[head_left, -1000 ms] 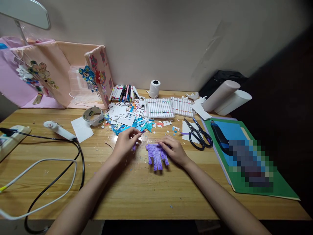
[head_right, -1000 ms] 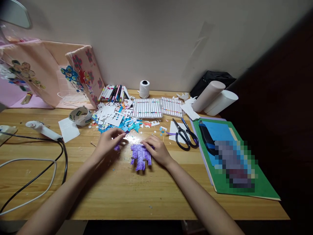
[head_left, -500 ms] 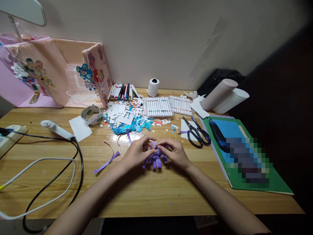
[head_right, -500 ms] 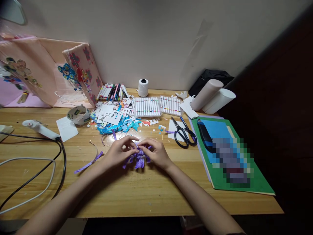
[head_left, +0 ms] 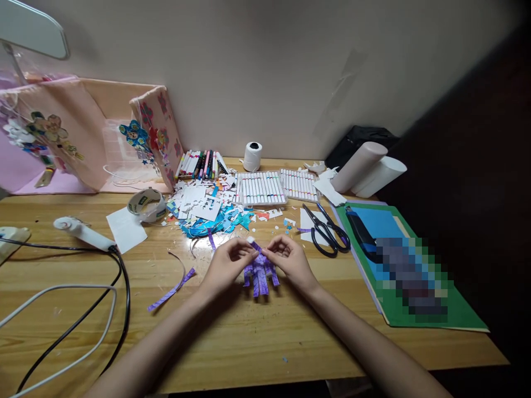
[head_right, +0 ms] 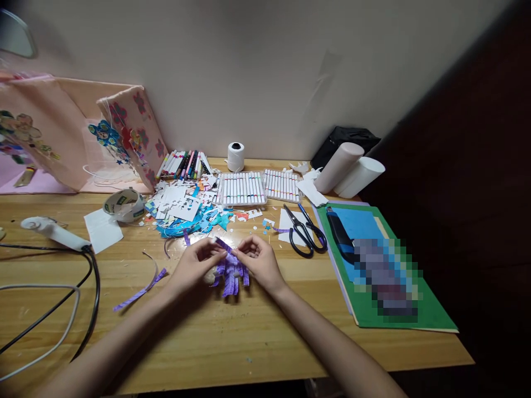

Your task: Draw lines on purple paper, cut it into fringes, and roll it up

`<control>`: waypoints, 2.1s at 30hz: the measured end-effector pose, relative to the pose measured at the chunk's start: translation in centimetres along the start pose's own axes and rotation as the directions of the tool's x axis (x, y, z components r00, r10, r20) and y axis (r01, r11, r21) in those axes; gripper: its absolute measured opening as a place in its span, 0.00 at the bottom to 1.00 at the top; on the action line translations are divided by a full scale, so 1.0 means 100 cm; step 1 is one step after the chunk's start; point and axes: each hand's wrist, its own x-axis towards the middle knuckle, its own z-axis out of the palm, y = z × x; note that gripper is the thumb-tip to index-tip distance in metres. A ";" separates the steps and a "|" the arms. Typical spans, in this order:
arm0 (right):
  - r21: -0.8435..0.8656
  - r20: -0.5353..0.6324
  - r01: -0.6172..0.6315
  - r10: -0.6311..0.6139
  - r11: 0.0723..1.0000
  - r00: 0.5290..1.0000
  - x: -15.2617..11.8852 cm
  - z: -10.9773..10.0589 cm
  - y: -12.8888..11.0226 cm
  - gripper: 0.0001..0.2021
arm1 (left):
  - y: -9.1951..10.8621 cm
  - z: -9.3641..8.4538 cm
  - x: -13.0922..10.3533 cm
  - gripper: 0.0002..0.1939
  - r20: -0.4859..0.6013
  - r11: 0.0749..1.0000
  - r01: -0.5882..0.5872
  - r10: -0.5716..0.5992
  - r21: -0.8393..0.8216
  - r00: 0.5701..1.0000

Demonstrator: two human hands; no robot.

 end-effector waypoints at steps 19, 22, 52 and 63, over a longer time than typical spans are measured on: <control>-0.915 -0.329 -0.358 0.167 0.186 0.929 0.024 -0.131 0.002 0.12 | -0.002 -0.012 0.009 0.21 -0.133 0.981 0.114 -0.135 -0.154 0.982; -0.883 -0.357 -0.386 0.152 0.268 0.922 0.026 -0.128 -0.003 0.14 | -0.001 -0.012 0.009 0.19 -0.141 0.987 0.105 -0.122 -0.119 0.982; -0.030 0.461 -0.014 0.026 0.999 0.887 -0.009 -0.056 -0.025 0.39 | 0.061 0.051 0.063 0.09 -0.114 0.999 -0.006 0.003 -0.033 0.993; -0.078 0.435 -0.035 0.065 0.996 0.898 -0.012 -0.054 -0.025 0.38 | 0.058 0.047 0.062 0.09 -0.062 0.998 0.055 -0.056 -0.019 0.996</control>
